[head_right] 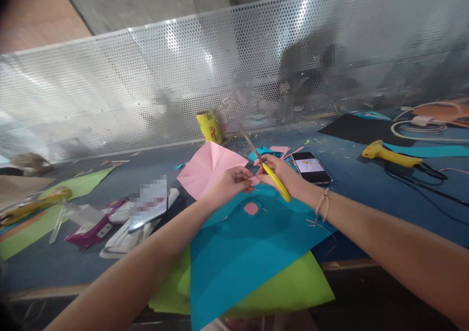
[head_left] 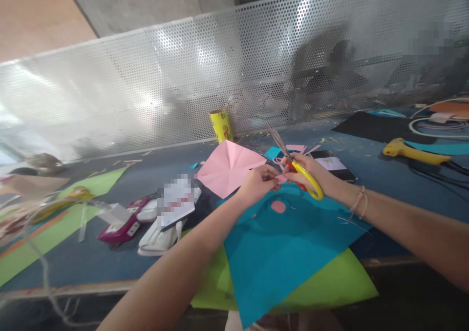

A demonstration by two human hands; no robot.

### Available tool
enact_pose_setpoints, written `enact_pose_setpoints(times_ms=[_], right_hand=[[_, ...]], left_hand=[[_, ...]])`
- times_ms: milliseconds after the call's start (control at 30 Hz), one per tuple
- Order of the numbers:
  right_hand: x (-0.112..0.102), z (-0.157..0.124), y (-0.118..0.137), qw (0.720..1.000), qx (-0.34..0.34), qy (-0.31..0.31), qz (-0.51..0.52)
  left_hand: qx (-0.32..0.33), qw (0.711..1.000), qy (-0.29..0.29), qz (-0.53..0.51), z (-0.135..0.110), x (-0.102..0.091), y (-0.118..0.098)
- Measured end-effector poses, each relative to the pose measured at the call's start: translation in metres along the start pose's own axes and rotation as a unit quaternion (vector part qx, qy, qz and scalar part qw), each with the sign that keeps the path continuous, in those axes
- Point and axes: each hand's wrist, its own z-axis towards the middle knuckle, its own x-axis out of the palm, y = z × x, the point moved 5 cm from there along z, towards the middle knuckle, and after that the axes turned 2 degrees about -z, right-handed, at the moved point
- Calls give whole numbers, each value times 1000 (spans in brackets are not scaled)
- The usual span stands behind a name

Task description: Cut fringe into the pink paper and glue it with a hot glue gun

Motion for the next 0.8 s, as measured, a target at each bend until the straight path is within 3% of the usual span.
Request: enact_pose_setpoints(times_ms=[200, 400, 567, 800], right_hand=[[0, -1, 10, 999, -21, -38, 19], [-1, -3, 11, 998, -31, -47, 15], [8, -6, 13, 994, -89, 4, -58], [15, -9, 5, 992, -97, -5, -83]], left_hand=[[-19, 999, -25, -27, 0, -2, 1], [41, 968, -160, -191, 3, -21, -4], [60, 940, -168, -291, 2, -25, -11], [63, 934, -177, -303, -3, -21, -14]])
